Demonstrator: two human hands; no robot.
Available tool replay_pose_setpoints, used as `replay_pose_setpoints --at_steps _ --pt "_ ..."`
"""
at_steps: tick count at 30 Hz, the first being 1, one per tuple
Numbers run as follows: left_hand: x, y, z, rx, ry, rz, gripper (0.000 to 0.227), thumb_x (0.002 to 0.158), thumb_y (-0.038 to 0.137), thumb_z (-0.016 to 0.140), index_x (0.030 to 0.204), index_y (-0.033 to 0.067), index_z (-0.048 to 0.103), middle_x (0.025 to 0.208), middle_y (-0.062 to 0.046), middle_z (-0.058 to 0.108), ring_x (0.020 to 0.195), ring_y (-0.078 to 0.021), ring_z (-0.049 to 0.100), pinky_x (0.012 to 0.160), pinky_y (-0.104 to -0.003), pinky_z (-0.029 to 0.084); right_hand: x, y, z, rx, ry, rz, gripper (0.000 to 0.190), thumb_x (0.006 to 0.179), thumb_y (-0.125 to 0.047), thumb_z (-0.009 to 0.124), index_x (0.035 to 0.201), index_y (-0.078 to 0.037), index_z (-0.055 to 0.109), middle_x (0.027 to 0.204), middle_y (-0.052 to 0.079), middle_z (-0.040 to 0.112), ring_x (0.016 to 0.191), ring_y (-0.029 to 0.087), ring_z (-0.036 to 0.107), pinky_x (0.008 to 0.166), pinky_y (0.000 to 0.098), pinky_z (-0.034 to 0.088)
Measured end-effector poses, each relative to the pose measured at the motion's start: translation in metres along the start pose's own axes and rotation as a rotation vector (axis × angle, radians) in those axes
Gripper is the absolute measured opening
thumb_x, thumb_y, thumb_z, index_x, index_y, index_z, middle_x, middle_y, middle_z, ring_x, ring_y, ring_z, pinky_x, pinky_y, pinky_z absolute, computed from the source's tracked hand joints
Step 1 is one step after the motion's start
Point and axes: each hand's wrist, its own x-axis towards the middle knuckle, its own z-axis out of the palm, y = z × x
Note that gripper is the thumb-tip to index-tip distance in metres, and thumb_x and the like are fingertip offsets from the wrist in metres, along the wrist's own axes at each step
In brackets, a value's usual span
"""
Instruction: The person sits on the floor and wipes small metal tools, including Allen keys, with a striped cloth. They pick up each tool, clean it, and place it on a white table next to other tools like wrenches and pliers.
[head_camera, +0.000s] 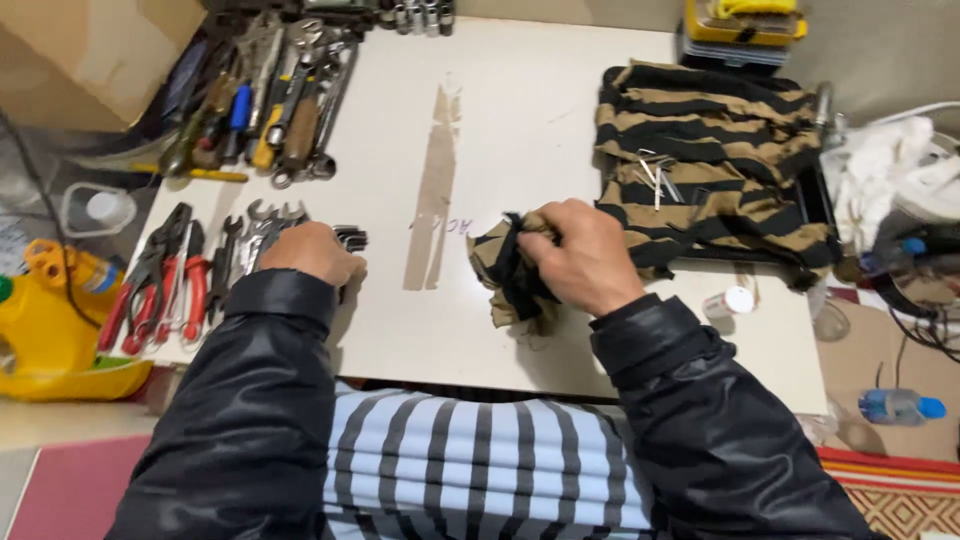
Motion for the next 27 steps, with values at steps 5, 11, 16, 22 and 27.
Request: replay_pose_setpoints --at_steps 5,11,16,22,27 --pt "0.071 -0.018 0.057 -0.2 0.276 0.148 0.013 0.083 0.022 0.072 0.094 0.0196 0.077 0.09 -0.006 0.075 0.097 -0.0338 0.07 0.078 -0.047 0.056 -0.011 -0.024 -0.019 0.058 -0.233 0.01 0.043 0.084 -0.037 0.073 0.112 -0.004 0.073 0.105 0.023 0.072 0.109 0.046 0.066 0.096 0.0551 0.052" --pt "0.03 0.029 0.04 -0.325 0.227 0.274 0.016 0.096 0.034 0.066 0.094 0.0219 0.076 0.069 0.003 0.073 0.082 -0.023 0.072 0.08 -0.037 0.057 0.011 0.026 -0.022 0.068 -0.097 0.04 0.038 0.092 -0.041 0.065 0.113 -0.012 0.076 0.109 0.015 0.075 0.11 0.036 0.068 0.097 0.0486 0.053" --pt "0.005 0.048 0.035 -0.305 0.25 0.392 0.02 0.094 0.032 0.072 0.095 0.0127 0.076 0.076 -0.007 0.076 0.081 -0.0312 0.073 0.075 -0.042 0.058 0.035 0.131 -0.02 -0.229 0.108 0.168 0.027 0.095 -0.042 0.064 0.106 -0.023 0.079 0.101 0.006 0.076 0.106 0.031 0.069 0.095 0.0448 0.053" --pt "-0.026 0.075 0.022 -0.453 0.27 0.477 0.018 0.089 0.031 0.077 0.092 0.0136 0.074 0.075 -0.004 0.074 0.079 -0.0275 0.073 0.073 -0.038 0.056 0.049 0.227 -0.03 -0.533 0.32 0.334 0.025 0.093 -0.042 0.067 0.108 -0.027 0.079 0.095 0.004 0.074 0.097 0.03 0.072 0.083 0.0424 0.057" --pt "-0.013 0.078 0.034 -0.373 0.219 0.517 0.021 0.093 0.035 0.071 0.089 0.0147 0.075 0.075 -0.006 0.074 0.081 -0.0307 0.073 0.074 -0.041 0.057 0.044 0.187 -0.034 -0.645 0.459 0.474 0.037 0.088 -0.039 0.073 0.108 -0.009 0.08 0.093 0.016 0.072 0.1 0.036 0.068 0.084 0.0385 0.053"
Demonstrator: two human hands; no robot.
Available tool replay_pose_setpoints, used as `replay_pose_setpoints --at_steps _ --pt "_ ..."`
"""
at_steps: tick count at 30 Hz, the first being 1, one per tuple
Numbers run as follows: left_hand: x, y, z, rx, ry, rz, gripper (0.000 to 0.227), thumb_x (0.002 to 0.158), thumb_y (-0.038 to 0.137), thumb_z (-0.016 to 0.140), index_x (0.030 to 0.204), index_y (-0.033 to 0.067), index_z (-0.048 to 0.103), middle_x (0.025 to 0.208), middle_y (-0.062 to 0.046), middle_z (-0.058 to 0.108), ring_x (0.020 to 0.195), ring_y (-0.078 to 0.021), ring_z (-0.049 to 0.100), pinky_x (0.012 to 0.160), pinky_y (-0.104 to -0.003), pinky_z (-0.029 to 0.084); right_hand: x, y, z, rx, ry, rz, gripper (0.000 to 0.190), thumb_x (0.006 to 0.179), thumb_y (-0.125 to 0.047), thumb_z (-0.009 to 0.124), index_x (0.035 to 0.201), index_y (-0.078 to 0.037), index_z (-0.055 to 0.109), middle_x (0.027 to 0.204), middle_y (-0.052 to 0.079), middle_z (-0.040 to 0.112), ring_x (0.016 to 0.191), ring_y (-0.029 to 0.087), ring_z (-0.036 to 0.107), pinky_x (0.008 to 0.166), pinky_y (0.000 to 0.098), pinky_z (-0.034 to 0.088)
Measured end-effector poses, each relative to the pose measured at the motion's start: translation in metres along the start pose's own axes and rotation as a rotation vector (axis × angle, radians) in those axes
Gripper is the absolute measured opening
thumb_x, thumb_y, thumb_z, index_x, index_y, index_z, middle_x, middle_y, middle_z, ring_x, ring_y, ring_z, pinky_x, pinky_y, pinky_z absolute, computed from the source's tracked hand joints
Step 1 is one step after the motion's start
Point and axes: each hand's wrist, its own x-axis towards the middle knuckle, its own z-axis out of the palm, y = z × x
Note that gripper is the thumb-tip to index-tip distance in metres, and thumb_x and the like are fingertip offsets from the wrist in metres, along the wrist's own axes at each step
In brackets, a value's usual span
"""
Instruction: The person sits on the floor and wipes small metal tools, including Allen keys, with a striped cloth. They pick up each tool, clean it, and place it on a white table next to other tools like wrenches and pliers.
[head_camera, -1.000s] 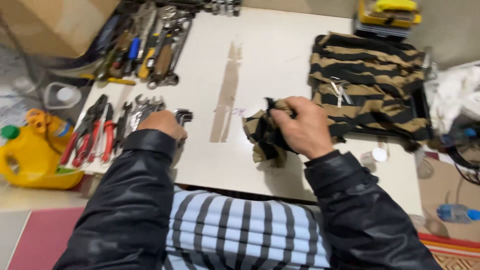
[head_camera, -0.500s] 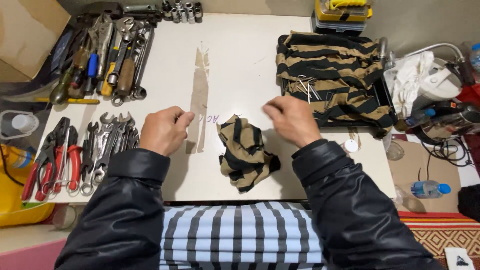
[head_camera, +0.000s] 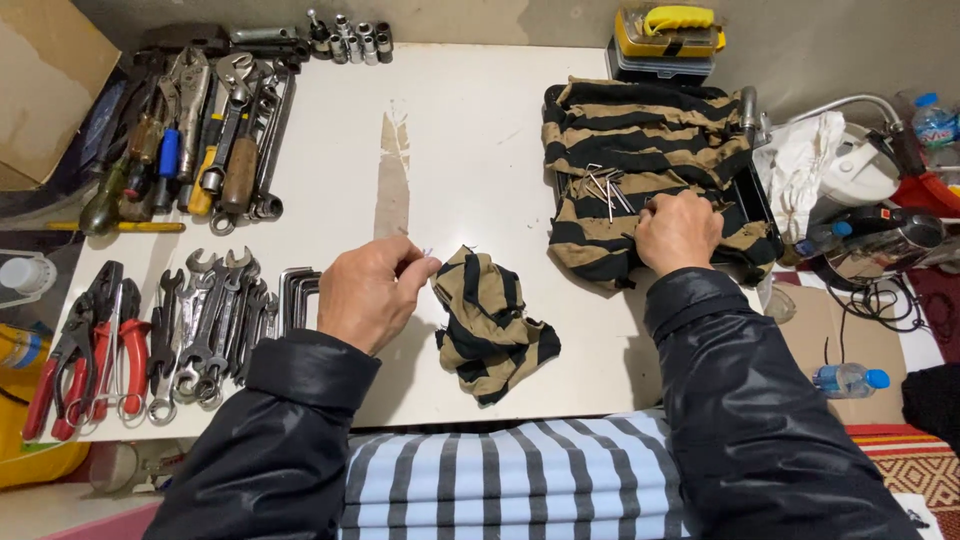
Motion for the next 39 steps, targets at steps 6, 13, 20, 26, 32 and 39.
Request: replay_pose_setpoints --at_steps 6,13,20,26,32,39 --pt "0.0 0.0 0.0 0.054 -0.072 -0.013 0.027 0.097 0.041 0.066 0.095 0.0158 0.075 0.079 -0.006 0.076 0.086 -0.0311 0.074 0.076 -0.043 0.057 0.014 0.025 0.053 -0.169 -0.029 -0.242 0.024 0.087 -0.043 0.067 0.096 -0.023 0.076 0.093 0.003 0.06 0.095 0.027 0.059 0.078 0.0408 0.045" --pt "0.0 -0.002 -0.004 0.082 -0.145 -0.035 0.029 0.098 0.041 0.062 0.098 0.0142 0.075 0.082 -0.007 0.077 0.089 -0.0316 0.074 0.078 -0.043 0.057 0.02 0.025 0.065 -0.133 -0.041 -0.288 0.023 0.082 -0.035 0.066 0.089 -0.014 0.074 0.093 0.008 0.06 0.094 0.03 0.058 0.076 0.0417 0.041" --pt "0.0 0.001 -0.007 0.098 -0.189 -0.018 0.028 0.099 0.037 0.06 0.097 0.0136 0.074 0.078 -0.007 0.075 0.084 -0.0299 0.074 0.074 -0.041 0.058 0.015 0.015 0.04 -0.03 -0.137 -0.224 0.024 0.085 -0.027 0.064 0.091 -0.005 0.073 0.094 0.014 0.066 0.096 0.036 0.064 0.081 0.0461 0.045" --pt "0.001 0.001 -0.007 0.116 -0.207 -0.008 0.027 0.1 0.037 0.06 0.096 0.014 0.074 0.077 -0.007 0.075 0.083 -0.0293 0.074 0.073 -0.041 0.058 0.018 0.014 0.033 0.018 -0.189 -0.178 0.024 0.084 -0.026 0.061 0.09 -0.005 0.071 0.097 0.017 0.068 0.098 0.04 0.065 0.083 0.0496 0.045" --pt "0.002 0.001 -0.006 0.121 -0.225 -0.013 0.026 0.1 0.036 0.059 0.096 0.0141 0.074 0.077 -0.006 0.075 0.083 -0.0293 0.074 0.073 -0.041 0.058 0.016 0.006 0.018 0.045 -0.252 -0.103 0.024 0.083 -0.024 0.061 0.09 -0.005 0.074 0.098 0.019 0.07 0.099 0.042 0.067 0.084 0.0509 0.048" --pt "0.002 0.003 -0.004 0.153 -0.226 0.009 0.025 0.099 0.035 0.06 0.094 0.0146 0.073 0.076 -0.006 0.074 0.085 -0.0299 0.074 0.075 -0.042 0.058 0.004 -0.011 -0.006 0.245 -0.354 -0.036 0.027 0.085 -0.038 0.069 0.09 -0.012 0.078 0.103 0.019 0.074 0.107 0.043 0.067 0.085 0.0509 0.052"
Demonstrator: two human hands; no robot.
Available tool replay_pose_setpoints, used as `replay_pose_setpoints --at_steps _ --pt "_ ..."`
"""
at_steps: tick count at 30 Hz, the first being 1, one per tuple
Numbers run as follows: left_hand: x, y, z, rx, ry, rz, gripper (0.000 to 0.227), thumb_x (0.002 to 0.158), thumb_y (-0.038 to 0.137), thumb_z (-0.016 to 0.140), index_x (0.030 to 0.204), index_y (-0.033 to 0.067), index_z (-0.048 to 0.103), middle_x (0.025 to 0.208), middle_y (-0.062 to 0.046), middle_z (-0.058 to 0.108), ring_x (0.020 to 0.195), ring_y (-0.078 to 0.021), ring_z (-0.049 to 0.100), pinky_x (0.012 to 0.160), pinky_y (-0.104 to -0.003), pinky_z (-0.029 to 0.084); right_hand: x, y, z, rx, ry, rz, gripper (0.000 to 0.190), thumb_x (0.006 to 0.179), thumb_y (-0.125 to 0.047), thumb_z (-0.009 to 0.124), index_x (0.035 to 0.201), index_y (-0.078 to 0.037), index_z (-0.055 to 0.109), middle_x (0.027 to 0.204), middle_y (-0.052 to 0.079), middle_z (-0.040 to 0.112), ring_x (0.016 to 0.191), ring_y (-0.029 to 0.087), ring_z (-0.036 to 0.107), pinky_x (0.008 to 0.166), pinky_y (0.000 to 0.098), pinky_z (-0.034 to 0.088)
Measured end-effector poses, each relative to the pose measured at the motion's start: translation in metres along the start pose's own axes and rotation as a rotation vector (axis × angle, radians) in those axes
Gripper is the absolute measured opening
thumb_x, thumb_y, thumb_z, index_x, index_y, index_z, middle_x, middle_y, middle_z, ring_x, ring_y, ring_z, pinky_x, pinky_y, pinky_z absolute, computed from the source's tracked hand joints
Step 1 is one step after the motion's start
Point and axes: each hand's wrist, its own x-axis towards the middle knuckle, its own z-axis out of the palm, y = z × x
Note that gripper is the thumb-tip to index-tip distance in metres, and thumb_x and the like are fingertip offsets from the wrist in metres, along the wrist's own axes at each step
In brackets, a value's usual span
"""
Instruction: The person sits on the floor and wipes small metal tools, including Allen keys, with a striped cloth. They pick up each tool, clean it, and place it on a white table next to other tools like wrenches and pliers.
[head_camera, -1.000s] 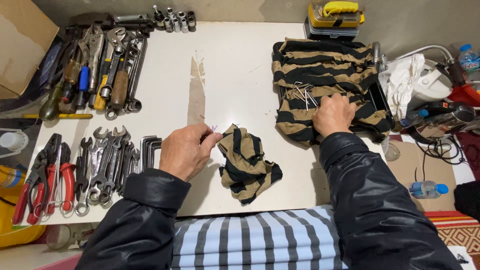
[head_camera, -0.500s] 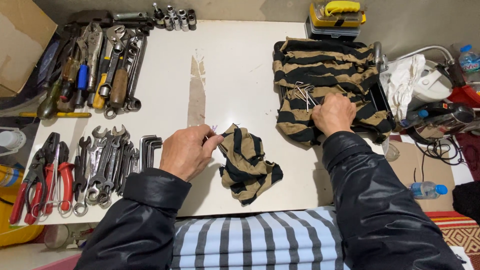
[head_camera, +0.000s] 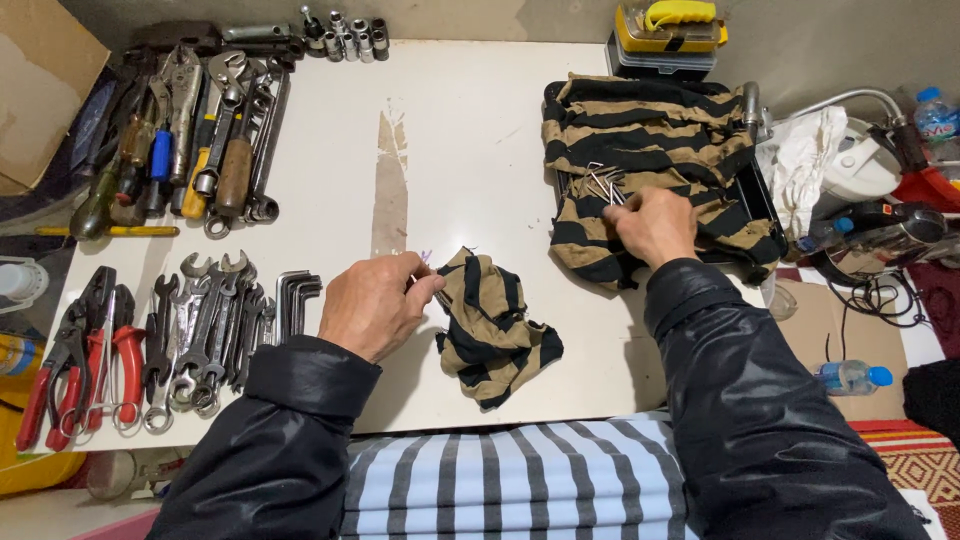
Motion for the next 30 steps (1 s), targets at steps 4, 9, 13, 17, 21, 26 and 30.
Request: replay_pose_setpoints --at_steps 4,9,13,17,21,26,30 --pt "0.0 -0.001 0.003 0.025 -0.01 -0.009 0.025 0.099 0.036 0.06 0.096 0.0158 0.074 0.077 -0.004 0.075 0.087 -0.0293 0.074 0.076 -0.042 0.058 -0.002 -0.004 0.0 -0.009 -0.083 0.026 0.023 0.082 -0.036 0.074 0.089 -0.014 0.079 0.1 0.015 0.074 0.106 0.04 0.068 0.087 0.048 0.054" --pt "-0.003 0.0 0.001 0.027 -0.032 -0.016 0.027 0.098 0.038 0.06 0.096 0.015 0.074 0.078 -0.006 0.076 0.088 -0.0313 0.074 0.076 -0.043 0.058 0.001 0.0 0.002 0.009 -0.06 0.043 0.018 0.083 -0.027 0.069 0.088 -0.013 0.079 0.096 0.016 0.074 0.101 0.041 0.069 0.083 0.0497 0.055" --pt "0.0 -0.003 0.004 0.03 -0.024 -0.012 0.026 0.098 0.038 0.06 0.097 0.0154 0.073 0.077 -0.005 0.076 0.088 -0.0307 0.074 0.076 -0.043 0.058 0.007 0.005 0.004 -0.017 -0.083 0.034 0.023 0.079 -0.031 0.069 0.091 -0.013 0.077 0.098 0.015 0.073 0.104 0.04 0.068 0.085 0.0504 0.055" --pt "0.001 -0.004 0.005 0.065 -0.046 -0.012 0.028 0.098 0.04 0.06 0.101 0.016 0.074 0.078 -0.006 0.076 0.088 -0.0311 0.074 0.076 -0.044 0.058 -0.004 -0.008 -0.008 0.034 -0.078 0.018 0.023 0.083 -0.028 0.07 0.096 -0.012 0.08 0.101 0.019 0.074 0.107 0.043 0.067 0.088 0.0497 0.054" --pt "-0.001 -0.001 0.003 0.068 -0.065 -0.025 0.03 0.098 0.041 0.06 0.104 0.0149 0.074 0.079 -0.007 0.077 0.089 -0.0315 0.074 0.077 -0.044 0.058 0.011 0.006 0.01 0.015 -0.063 0.032 0.021 0.084 -0.031 0.07 0.097 -0.018 0.08 0.105 0.015 0.075 0.109 0.038 0.068 0.088 0.0466 0.055" --pt "-0.001 -0.001 0.003 0.086 -0.079 -0.025 0.032 0.097 0.041 0.06 0.106 0.0146 0.074 0.08 -0.007 0.077 0.09 -0.0323 0.074 0.078 -0.045 0.058 0.006 -0.002 0.007 -0.029 -0.077 -0.021 0.027 0.085 -0.029 0.066 0.1 -0.012 0.079 0.101 0.019 0.074 0.106 0.043 0.068 0.089 0.0519 0.054" --pt "-0.001 -0.002 0.003 0.103 -0.097 -0.028 0.031 0.097 0.04 0.06 0.109 0.015 0.073 0.082 -0.007 0.078 0.092 -0.0331 0.074 0.079 -0.046 0.058 0.007 -0.001 0.009 -0.082 -0.076 -0.044 0.029 0.084 -0.032 0.063 0.1 -0.012 0.078 0.102 0.019 0.074 0.106 0.043 0.068 0.091 0.0535 0.054"
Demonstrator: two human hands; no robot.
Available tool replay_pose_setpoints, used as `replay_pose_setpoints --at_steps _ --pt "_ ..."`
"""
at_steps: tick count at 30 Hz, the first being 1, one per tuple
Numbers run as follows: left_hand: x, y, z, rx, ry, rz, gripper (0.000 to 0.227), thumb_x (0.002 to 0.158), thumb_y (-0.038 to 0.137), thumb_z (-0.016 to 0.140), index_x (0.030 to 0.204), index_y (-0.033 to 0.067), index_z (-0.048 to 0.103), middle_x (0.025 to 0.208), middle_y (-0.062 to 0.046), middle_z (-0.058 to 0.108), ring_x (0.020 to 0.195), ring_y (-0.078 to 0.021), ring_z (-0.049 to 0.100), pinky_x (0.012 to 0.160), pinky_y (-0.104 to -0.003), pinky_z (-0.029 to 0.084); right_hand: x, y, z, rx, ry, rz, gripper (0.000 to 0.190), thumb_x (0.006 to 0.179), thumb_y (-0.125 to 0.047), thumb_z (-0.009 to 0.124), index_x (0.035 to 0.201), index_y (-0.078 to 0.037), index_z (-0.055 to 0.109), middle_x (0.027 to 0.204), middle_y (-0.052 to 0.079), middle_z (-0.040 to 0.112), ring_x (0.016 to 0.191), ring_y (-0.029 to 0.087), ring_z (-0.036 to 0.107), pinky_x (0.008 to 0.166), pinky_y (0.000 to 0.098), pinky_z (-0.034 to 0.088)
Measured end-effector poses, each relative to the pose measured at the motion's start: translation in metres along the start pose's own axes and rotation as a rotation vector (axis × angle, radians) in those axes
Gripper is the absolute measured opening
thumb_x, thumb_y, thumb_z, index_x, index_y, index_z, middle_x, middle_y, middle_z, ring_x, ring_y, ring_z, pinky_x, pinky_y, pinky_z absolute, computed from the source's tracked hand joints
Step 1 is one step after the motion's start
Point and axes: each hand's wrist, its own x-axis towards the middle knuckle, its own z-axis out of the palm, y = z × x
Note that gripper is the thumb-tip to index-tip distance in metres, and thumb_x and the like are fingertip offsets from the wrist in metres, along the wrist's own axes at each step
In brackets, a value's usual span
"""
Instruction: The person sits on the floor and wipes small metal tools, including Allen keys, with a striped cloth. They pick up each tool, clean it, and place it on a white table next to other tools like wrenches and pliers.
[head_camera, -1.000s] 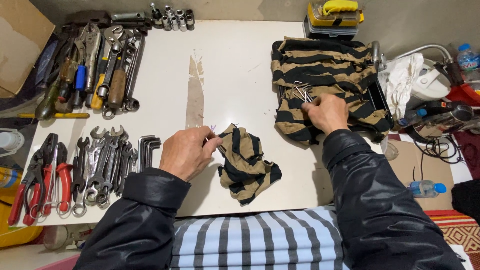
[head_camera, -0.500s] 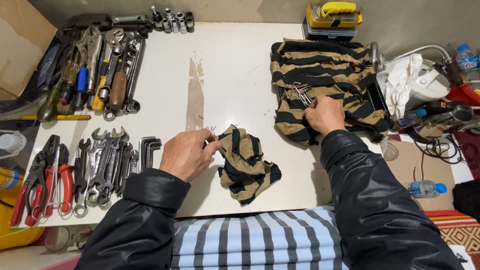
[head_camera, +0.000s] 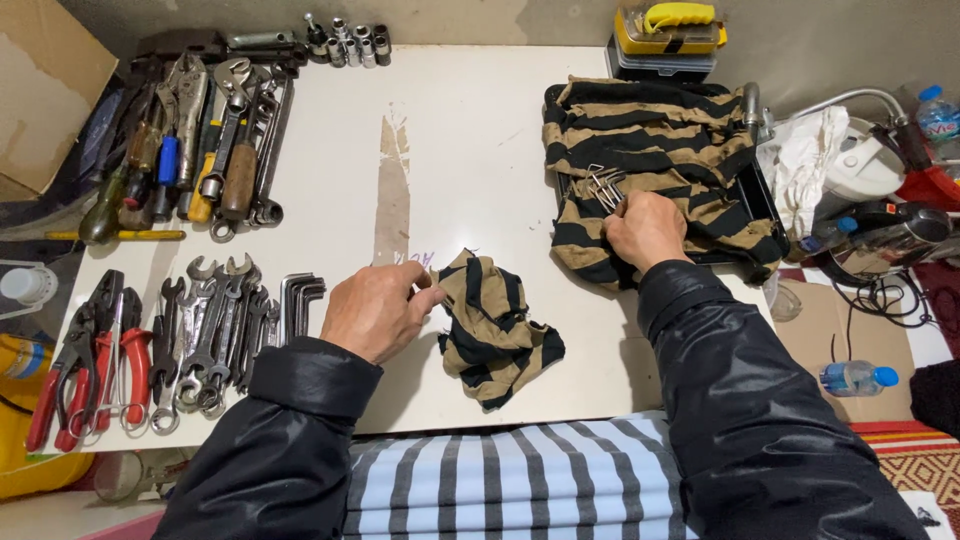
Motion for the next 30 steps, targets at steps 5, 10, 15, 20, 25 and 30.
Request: replay_pose_setpoints --at_steps 5,10,15,20,25,30 --pt "-0.001 0.002 -0.002 -0.002 0.001 0.003 0.032 0.097 0.04 0.06 0.11 0.0145 0.073 0.082 -0.007 0.078 0.093 -0.0333 0.074 0.08 -0.047 0.058 -0.006 -0.005 -0.008 0.037 0.022 -0.044 0.027 0.091 -0.031 0.066 0.103 -0.011 0.079 0.101 0.019 0.074 0.105 0.044 0.068 0.089 0.0525 0.055" --pt "-0.001 -0.001 -0.001 0.029 -0.03 0.001 0.032 0.097 0.039 0.059 0.114 0.015 0.072 0.086 -0.007 0.078 0.096 -0.0326 0.073 0.083 -0.047 0.058 0.004 0.0 0.007 0.003 0.023 -0.052 0.023 0.087 -0.028 0.065 0.096 -0.013 0.079 0.096 0.017 0.074 0.102 0.042 0.069 0.087 0.0508 0.055" --pt "-0.003 -0.001 -0.002 0.027 -0.038 0.01 0.033 0.097 0.038 0.058 0.115 0.0141 0.071 0.087 -0.008 0.078 0.098 -0.0333 0.073 0.084 -0.048 0.058 -0.004 -0.009 -0.002 0.006 0.008 -0.039 0.024 0.081 -0.03 0.065 0.091 -0.012 0.078 0.098 0.019 0.074 0.104 0.043 0.068 0.089 0.0524 0.054" --pt "-0.002 -0.001 -0.002 0.031 -0.034 0.011 0.033 0.096 0.039 0.06 0.115 0.0148 0.071 0.088 -0.007 0.078 0.099 -0.0331 0.073 0.084 -0.048 0.058 -0.008 -0.015 -0.005 0.094 0.02 -0.002 0.022 0.083 -0.028 0.068 0.094 -0.012 0.078 0.096 0.018 0.073 0.103 0.043 0.068 0.089 0.0506 0.053" --pt "-0.004 0.001 -0.004 0.039 -0.051 -0.001 0.034 0.096 0.04 0.061 0.117 0.0151 0.071 0.088 -0.007 0.079 0.1 -0.0328 0.073 0.086 -0.048 0.058 0.011 -0.003 0.013 0.15 0.007 0.046 0.02 0.08 -0.036 0.072 0.088 -0.019 0.08 0.099 0.015 0.075 0.106 0.041 0.068 0.088 0.0483 0.054" --pt "-0.005 -0.001 -0.006 0.036 -0.059 -0.02 0.032 0.097 0.037 0.061 0.117 0.0149 0.071 0.09 -0.009 0.079 0.101 -0.0337 0.073 0.086 -0.048 0.058 0.022 0.025 0.006 0.056 0.06 0.072 0.031 0.086 -0.038 0.071 0.108 -0.018 0.078 0.108 0.016 0.073 0.113 0.041 0.065 0.094 0.0518 0.053"
